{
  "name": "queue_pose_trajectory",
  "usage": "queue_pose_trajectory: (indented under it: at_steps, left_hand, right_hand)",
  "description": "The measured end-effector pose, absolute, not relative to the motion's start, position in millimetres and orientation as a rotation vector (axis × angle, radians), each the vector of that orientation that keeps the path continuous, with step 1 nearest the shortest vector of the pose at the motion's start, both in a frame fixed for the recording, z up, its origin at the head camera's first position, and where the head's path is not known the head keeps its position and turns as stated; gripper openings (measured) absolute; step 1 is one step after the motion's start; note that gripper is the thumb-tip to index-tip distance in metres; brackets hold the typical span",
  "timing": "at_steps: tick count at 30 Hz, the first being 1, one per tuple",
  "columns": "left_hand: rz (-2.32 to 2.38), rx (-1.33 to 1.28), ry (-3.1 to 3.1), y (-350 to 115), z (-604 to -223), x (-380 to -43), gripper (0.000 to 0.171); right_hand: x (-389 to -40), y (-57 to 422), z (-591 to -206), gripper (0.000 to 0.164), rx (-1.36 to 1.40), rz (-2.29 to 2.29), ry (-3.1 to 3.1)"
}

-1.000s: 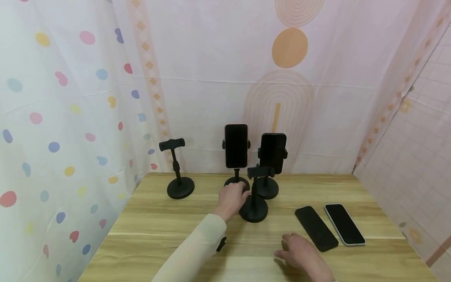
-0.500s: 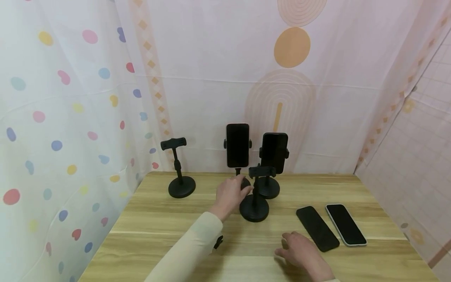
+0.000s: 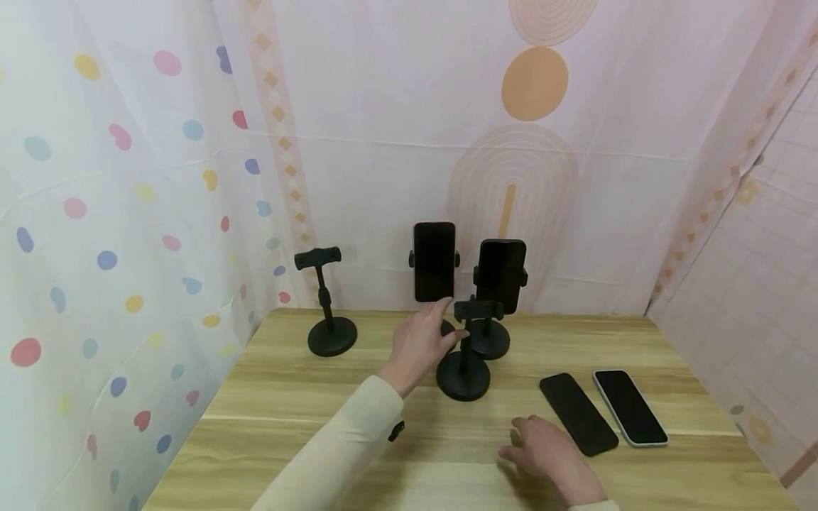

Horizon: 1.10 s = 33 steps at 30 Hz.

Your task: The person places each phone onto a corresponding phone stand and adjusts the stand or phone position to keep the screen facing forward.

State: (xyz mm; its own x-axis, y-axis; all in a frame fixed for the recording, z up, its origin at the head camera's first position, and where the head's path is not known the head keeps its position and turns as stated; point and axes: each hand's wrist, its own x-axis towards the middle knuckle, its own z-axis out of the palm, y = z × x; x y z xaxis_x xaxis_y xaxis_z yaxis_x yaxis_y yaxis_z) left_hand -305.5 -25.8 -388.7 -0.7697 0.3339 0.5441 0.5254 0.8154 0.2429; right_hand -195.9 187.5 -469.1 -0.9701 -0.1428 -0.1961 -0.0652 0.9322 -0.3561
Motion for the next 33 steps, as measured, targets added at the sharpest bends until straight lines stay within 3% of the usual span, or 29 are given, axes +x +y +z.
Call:
queue_pose_trajectory:
  at_steps: [15,33]
  left_hand:
    - [-0.415,-0.829,-2.393,-13.7,-362.2,-298.8,0.067]
    - [-0.183,-0.900,-2.363,0.2,-346.0,-295.2,0.039]
  right_hand:
    - [-195.1,187.8,-469.3,0.053,-0.180,-0.519,2.900]
    - [-197.0,190.5,-471.7,0.054,-0.154,-0.528,2.851]
